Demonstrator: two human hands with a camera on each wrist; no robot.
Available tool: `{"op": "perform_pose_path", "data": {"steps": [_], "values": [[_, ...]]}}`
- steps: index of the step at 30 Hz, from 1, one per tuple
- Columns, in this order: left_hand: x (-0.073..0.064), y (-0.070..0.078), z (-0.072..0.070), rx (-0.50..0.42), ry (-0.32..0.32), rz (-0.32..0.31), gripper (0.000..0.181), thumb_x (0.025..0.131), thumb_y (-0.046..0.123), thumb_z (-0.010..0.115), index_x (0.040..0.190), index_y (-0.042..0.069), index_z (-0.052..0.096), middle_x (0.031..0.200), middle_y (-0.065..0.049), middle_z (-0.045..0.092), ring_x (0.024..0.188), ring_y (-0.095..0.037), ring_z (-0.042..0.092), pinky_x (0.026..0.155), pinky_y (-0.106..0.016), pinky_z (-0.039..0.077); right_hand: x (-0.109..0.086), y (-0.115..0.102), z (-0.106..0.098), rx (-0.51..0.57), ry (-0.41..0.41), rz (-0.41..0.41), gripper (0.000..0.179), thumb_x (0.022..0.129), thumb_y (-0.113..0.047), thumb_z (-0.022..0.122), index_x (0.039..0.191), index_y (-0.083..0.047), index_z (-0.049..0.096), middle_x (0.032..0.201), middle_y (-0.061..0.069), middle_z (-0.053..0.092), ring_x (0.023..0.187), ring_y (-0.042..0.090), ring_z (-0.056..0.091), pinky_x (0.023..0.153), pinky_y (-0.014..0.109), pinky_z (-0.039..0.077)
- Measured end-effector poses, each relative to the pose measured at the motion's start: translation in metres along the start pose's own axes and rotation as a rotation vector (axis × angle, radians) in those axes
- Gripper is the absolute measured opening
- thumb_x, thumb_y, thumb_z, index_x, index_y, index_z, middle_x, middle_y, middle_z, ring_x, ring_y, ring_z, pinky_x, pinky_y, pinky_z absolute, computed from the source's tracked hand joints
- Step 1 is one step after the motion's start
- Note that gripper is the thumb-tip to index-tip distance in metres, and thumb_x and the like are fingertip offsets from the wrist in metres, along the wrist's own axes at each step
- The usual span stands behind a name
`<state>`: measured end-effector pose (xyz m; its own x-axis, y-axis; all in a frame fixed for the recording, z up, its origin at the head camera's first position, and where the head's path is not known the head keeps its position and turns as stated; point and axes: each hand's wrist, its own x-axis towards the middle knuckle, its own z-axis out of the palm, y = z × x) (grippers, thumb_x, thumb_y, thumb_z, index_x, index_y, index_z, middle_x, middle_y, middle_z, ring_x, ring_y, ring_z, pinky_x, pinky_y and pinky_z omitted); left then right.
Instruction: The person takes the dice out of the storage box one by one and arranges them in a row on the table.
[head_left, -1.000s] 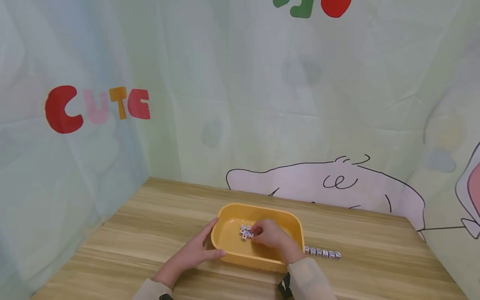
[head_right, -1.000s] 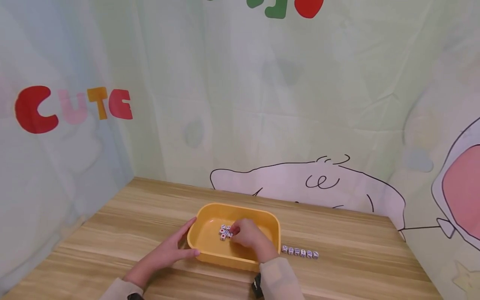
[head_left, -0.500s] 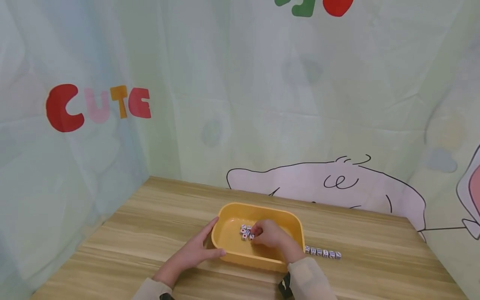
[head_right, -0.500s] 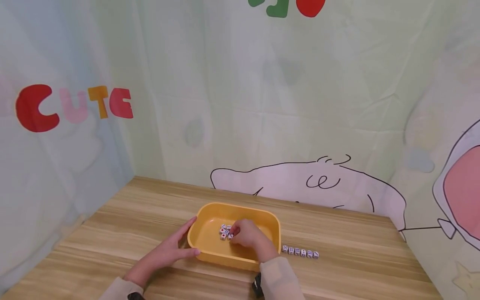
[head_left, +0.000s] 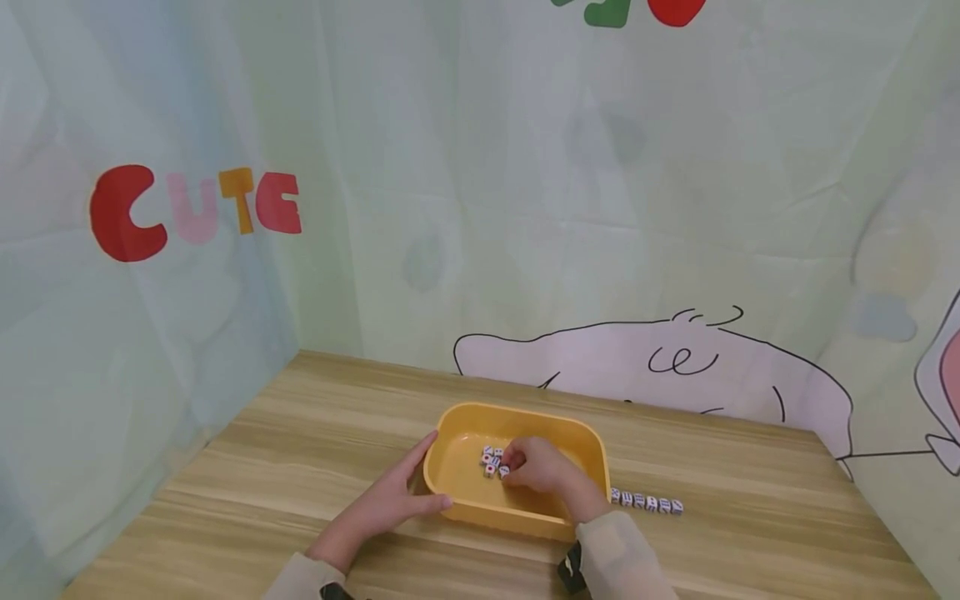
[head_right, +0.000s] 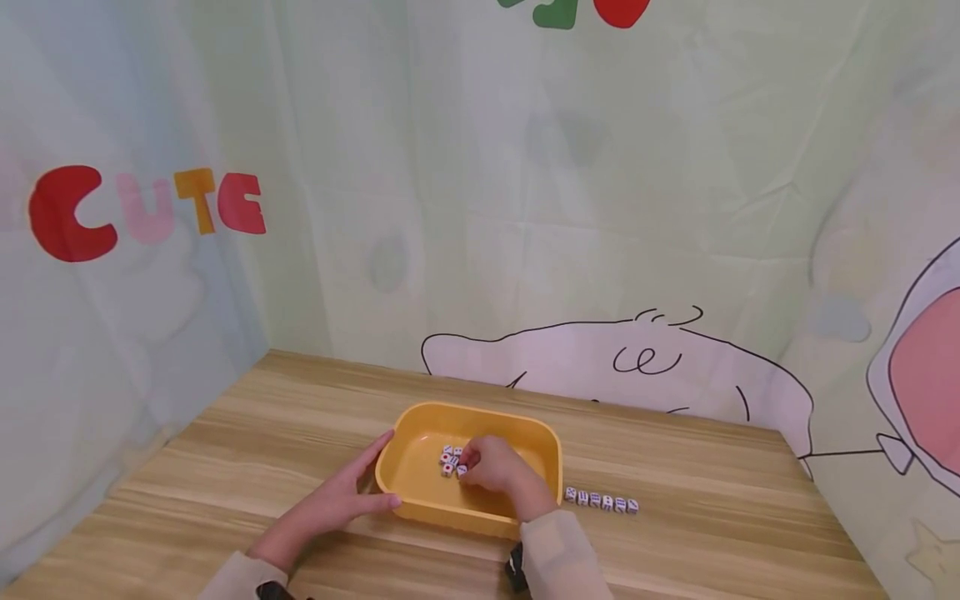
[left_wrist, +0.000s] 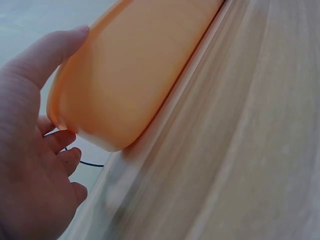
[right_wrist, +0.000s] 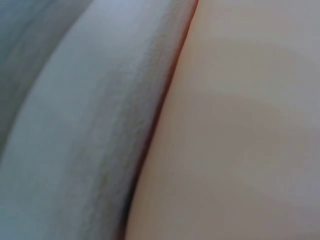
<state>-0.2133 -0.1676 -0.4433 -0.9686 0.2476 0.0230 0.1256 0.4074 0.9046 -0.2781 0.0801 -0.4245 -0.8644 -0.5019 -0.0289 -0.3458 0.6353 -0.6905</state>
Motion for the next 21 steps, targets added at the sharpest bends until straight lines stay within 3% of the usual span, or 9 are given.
{"op": "perform_pose_path", "data": {"steps": [9,21], "values": [[-0.001,0.0,-0.001,0.006,-0.006,0.004,0.099,0.078,0.032,0.08,0.155,0.015,0.02,0.159,-0.015,0.021,0.145,-0.039,0.015,0.115,-0.061,0.011,-0.002,-0.002,0.0,-0.017,-0.006,0.0,0.011,0.08,-0.002,0.075,0.085,0.0,0.065,0.074,-0.001,0.059,0.068,0.011,0.05,0.061,0.021,0.045],[-0.002,-0.001,-0.001,0.012,0.006,0.018,0.1,0.076,0.033,0.081,0.154,0.013,0.022,0.158,-0.017,0.023,0.144,-0.04,0.018,0.114,-0.062,0.012,-0.009,-0.003,-0.011,-0.028,0.021,-0.067,0.01,0.08,-0.005,0.075,0.086,-0.002,0.067,0.076,-0.001,0.062,0.07,0.01,0.052,0.062,0.022,0.047]]}}
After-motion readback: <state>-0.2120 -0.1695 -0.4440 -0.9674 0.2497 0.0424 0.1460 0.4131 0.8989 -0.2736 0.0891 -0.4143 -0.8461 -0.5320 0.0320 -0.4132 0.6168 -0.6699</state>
